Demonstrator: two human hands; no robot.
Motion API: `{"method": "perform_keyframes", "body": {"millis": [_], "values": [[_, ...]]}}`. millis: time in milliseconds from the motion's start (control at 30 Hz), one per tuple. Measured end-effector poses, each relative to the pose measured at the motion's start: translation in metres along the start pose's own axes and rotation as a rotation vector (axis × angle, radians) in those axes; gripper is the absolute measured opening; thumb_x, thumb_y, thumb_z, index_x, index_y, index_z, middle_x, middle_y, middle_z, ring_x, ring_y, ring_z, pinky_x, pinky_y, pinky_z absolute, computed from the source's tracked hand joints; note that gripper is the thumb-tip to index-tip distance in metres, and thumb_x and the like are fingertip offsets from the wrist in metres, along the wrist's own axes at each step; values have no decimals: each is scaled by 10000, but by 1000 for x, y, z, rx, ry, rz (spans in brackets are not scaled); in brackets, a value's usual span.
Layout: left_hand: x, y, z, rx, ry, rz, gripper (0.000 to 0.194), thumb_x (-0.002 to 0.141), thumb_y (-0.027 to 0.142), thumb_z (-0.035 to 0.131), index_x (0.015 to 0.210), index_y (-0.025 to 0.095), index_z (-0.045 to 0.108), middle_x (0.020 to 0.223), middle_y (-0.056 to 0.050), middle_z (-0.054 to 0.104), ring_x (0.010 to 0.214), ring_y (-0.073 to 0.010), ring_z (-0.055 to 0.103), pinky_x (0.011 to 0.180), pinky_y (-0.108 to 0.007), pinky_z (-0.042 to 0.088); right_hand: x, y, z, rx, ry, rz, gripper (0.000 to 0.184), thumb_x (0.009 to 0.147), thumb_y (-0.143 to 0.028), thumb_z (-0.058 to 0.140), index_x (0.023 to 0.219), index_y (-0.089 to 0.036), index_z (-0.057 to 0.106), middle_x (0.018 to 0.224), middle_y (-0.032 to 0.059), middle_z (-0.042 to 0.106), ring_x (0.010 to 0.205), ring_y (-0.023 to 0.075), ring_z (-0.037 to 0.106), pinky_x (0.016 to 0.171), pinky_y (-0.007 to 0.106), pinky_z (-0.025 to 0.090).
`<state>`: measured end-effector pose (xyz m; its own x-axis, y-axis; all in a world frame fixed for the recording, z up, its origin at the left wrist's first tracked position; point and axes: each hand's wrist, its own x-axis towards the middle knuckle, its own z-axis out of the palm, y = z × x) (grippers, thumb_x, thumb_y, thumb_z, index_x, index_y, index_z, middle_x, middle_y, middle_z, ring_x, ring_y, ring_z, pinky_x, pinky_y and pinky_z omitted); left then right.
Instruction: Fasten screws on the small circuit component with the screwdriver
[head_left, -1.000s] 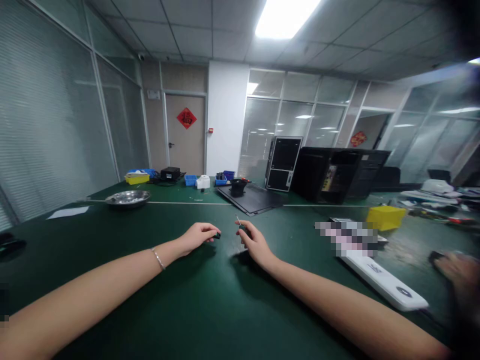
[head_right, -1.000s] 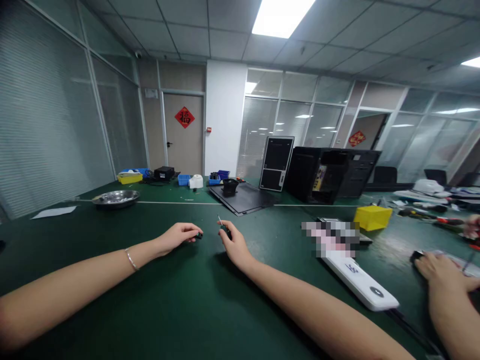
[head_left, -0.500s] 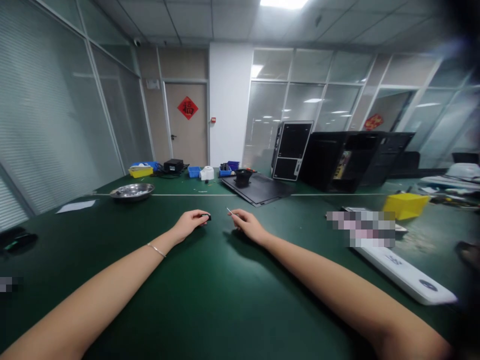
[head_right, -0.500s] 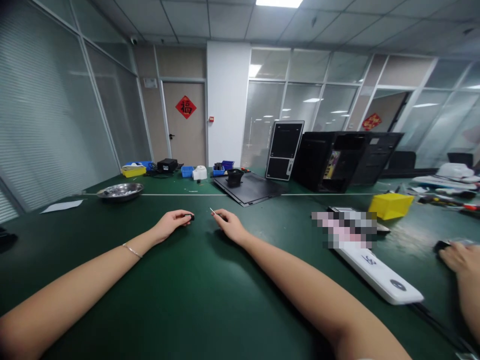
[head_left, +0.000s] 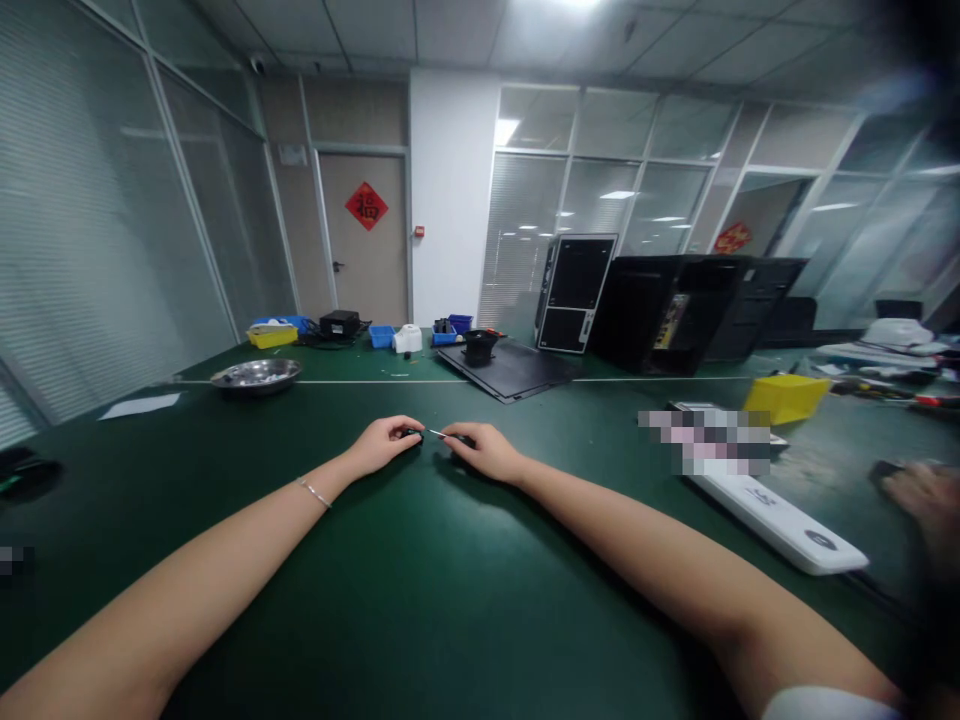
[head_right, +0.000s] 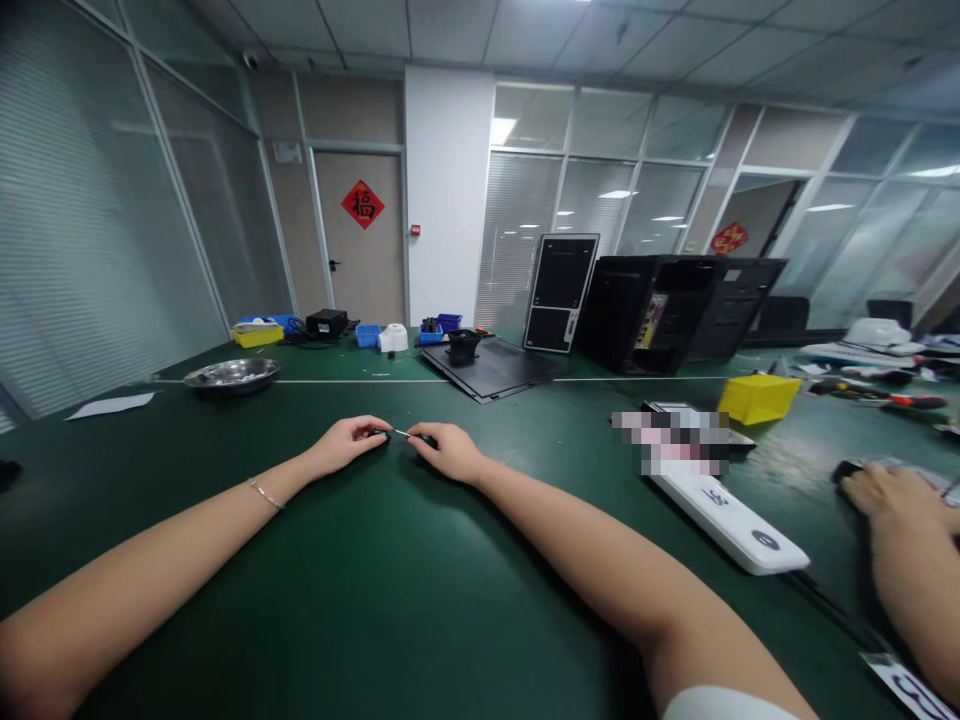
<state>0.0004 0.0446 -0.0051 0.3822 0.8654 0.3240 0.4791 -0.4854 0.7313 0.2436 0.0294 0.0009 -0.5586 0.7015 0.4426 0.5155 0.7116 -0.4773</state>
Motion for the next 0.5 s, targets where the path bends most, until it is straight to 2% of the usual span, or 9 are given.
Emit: {"method": "perform_keyframes", "body": {"millis": [267, 500], "values": [[-4, 9, 0, 135, -11, 27, 296, 826, 373, 597, 1005, 161, 701, 666, 6, 568, 600, -142, 461, 571, -249, 343, -1, -3, -1, -32, -7, -1, 290, 947, -346, 484, 1103, -217, 692, 1046, 45, 730, 870, 170, 654, 783, 263, 465], [-5, 10, 1, 174, -27, 40, 283, 838, 359, 576, 1018, 176, 696, 778, -21, 634, 655, -154, 495, 618, -258, 371, -1, -4, -1, -50, -9, 17, 280, 935, -329, 503, 1112, -215, 686, 1042, 48, 730, 881, 175, 656, 793, 269, 467]]}}
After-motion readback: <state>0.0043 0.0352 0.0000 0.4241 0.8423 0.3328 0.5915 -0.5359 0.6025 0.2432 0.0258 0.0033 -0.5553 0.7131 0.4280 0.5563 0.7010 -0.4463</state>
